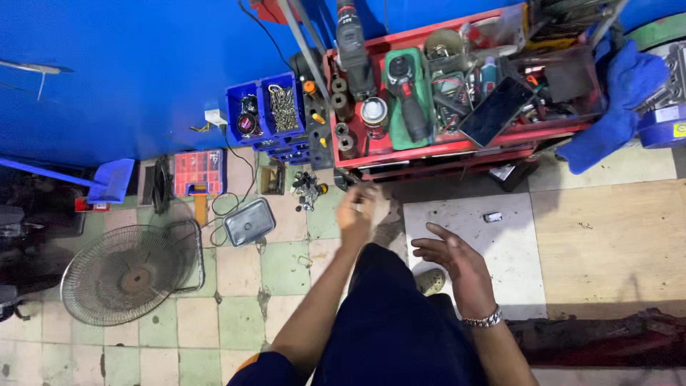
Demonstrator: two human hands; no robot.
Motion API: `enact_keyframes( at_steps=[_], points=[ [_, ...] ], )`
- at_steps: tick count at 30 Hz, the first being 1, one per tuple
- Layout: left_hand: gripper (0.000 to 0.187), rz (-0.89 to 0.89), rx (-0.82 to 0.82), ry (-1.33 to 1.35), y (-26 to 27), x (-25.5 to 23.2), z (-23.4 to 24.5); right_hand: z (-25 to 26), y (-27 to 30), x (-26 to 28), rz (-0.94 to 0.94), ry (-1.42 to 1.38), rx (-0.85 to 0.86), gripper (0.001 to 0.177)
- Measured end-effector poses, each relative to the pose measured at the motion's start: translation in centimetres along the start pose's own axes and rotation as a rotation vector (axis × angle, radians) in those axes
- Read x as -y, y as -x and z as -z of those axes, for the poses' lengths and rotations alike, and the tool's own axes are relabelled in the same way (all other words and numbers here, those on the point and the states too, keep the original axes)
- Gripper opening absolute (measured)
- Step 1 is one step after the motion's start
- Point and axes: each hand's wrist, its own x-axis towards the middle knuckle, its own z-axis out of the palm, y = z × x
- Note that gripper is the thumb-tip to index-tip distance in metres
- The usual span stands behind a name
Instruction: The person searches through a bin of hardware to find a specific part, then moves to a bicycle mounted on a stand. They attach a chain to the rear wheel and install a chainring onto the crankset, using a wrench to tighten the bolts.
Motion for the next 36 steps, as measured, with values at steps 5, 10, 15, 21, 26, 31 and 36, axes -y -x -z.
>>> enact_keyframes(
  at_steps=[5, 10, 15, 21, 26, 31, 36],
  points=[
    [0.010, 0.095, -0.190, -0.030, -12.2, 8.3, 6.2, -2.9, -3.7, -2.1, -0.081, 0.107, -0.094, 0.044],
    [0.025, 0.091, -0.201, -0.141, -26.0, 17.9, 5.8, -8.2, -8.3, -4.9, -0.129, 0.136, -0.227, 0.040],
    [0.039, -0.132, -0.107, -0.497, -32.1, 22.9, 5.6, -13.1, -10.1, -7.4, -0.141, 0.133, -0.213, 0.039],
    [0.015, -0.341, -0.112, -0.333, -33.0, 15.8, 7.7, -13.1, -10.1, -8.1, -0.152, 0.095, -0.278, 0.038],
    [0.029, -0.890, 0.014, -0.356, -27.5, -0.2, 13.1, -12.6, -9.1, -7.4, 0.158, 0.257, -0.456, 0.039],
    [0.011, -0.386, 0.595, -0.014, -15.3, -5.7, 6.6, -9.4, -5.5, -9.1, 0.552, 0.790, -0.660, 0.046],
    [0.014, 0.209, 1.183, 0.304, -0.6, -8.4, -5.2, -4.9, 4.9, -10.9, 0.119, 0.222, -0.737, 0.030]
  ],
)
